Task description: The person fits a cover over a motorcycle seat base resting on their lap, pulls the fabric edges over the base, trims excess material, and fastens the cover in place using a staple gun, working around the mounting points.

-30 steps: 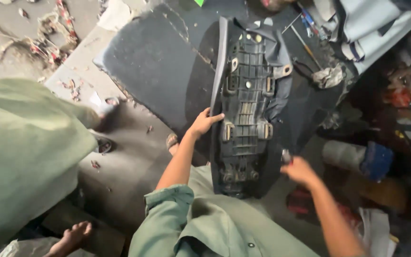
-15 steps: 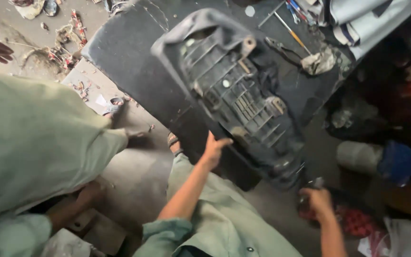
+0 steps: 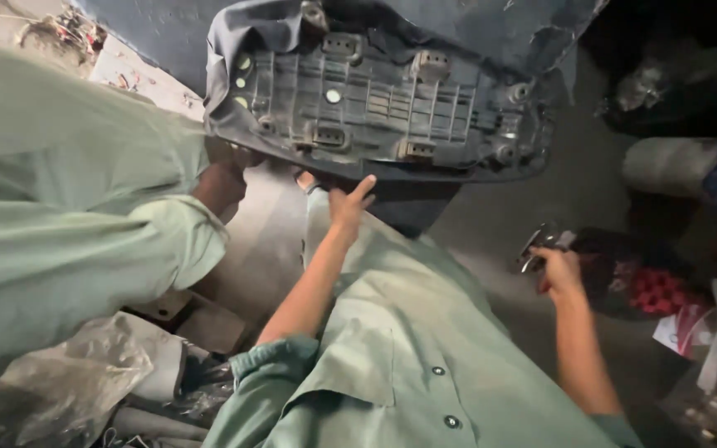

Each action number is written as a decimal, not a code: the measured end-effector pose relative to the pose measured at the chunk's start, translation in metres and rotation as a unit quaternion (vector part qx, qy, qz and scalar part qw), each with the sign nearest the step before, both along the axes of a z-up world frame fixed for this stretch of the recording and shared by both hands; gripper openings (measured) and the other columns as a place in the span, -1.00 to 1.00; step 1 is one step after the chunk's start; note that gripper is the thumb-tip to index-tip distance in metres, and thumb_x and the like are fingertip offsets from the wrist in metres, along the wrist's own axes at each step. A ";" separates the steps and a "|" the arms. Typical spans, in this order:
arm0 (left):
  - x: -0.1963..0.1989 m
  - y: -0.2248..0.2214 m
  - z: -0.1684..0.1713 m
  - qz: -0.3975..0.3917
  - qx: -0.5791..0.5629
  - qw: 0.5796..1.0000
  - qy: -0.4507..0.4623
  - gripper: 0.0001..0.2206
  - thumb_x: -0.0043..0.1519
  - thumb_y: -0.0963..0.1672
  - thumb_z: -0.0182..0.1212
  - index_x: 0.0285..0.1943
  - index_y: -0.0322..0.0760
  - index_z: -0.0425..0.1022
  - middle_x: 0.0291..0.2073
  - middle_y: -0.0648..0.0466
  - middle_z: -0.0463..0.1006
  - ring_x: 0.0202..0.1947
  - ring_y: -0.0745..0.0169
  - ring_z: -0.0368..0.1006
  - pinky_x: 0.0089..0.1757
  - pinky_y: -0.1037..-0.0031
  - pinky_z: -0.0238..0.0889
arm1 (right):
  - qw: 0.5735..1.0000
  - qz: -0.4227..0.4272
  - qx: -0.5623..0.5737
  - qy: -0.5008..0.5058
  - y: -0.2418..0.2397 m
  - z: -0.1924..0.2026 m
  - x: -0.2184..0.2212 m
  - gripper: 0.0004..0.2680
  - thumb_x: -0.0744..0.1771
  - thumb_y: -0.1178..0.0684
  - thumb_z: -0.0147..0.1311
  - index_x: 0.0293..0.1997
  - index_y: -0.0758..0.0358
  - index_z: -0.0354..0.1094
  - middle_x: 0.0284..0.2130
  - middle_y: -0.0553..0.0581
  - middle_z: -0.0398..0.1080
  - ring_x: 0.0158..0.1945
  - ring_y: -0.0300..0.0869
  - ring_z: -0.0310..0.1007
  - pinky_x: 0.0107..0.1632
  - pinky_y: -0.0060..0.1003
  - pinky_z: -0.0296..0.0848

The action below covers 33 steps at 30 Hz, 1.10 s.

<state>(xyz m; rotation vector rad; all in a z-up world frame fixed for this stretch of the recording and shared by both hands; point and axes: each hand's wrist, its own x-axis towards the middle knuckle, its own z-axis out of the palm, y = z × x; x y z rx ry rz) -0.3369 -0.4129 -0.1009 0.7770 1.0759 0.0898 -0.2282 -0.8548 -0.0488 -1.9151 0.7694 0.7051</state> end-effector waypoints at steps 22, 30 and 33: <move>-0.014 0.056 0.019 0.010 -0.089 0.995 0.035 -0.51 0.08 -0.28 0.31 0.21 -0.34 0.28 0.02 -0.09 0.51 -0.03 -0.04 0.54 -0.06 0.04 0.51 | 0.871 0.282 0.331 0.229 0.293 0.034 0.022 -0.76 0.21 0.19 0.13 -0.07 0.36 0.47 -0.23 0.12 0.54 -0.20 -0.18 0.55 -0.09 -0.22 0.54; -0.043 0.046 -0.018 -0.119 -0.225 0.967 -0.008 -0.73 0.16 -0.18 0.36 0.02 -0.33 0.51 -0.12 0.08 0.56 -0.11 0.21 0.48 -0.12 0.39 0.33 | 0.834 0.462 0.103 0.282 0.345 0.063 0.057 -0.81 0.20 0.05 0.12 -0.23 0.27 0.57 -0.48 0.06 0.54 -0.63 -0.25 0.31 -0.75 -0.26 0.08; -0.062 0.022 -0.068 -0.161 -0.240 0.956 -0.043 -0.82 0.20 -0.15 0.38 -0.11 -0.36 0.54 -0.25 0.10 0.51 -0.25 0.24 0.38 -0.20 0.38 0.21 | 0.813 0.482 0.076 0.317 0.354 0.069 0.070 -0.80 0.21 0.01 0.16 -0.21 0.26 0.59 -0.47 0.11 0.58 -0.65 -0.28 0.31 -0.76 -0.33 0.02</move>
